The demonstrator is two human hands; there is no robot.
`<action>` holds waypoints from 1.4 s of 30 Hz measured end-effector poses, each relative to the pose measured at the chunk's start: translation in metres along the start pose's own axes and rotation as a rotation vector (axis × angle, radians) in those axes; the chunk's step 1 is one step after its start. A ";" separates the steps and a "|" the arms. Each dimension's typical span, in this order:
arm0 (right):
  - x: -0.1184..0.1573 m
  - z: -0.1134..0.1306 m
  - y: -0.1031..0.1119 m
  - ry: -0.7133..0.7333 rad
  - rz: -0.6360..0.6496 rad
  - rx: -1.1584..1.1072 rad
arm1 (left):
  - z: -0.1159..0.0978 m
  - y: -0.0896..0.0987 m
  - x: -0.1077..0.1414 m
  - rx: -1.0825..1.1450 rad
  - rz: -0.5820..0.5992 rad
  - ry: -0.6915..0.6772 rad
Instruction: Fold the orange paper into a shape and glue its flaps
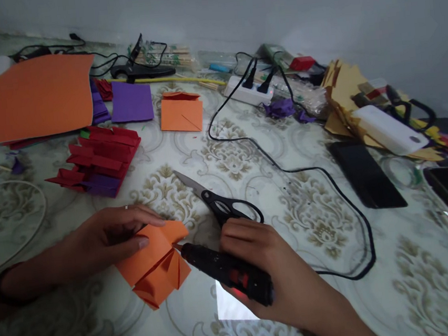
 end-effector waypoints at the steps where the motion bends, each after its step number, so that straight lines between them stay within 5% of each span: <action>1: 0.000 0.000 0.000 -0.001 -0.003 0.002 | 0.000 0.000 0.000 0.004 -0.002 0.014; 42: 0.009 -0.011 0.014 -0.077 -0.039 0.073 | 0.002 0.005 0.001 -0.075 -0.036 0.028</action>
Point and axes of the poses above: each hand's wrist, its own x-axis away from the middle knuckle, its own y-axis out of the back of the hand, z = x × y, the point moved 6 cm from there along -x, towards the middle knuckle, and after that the axes turned 6 degrees about x, right-handed, at the moved point
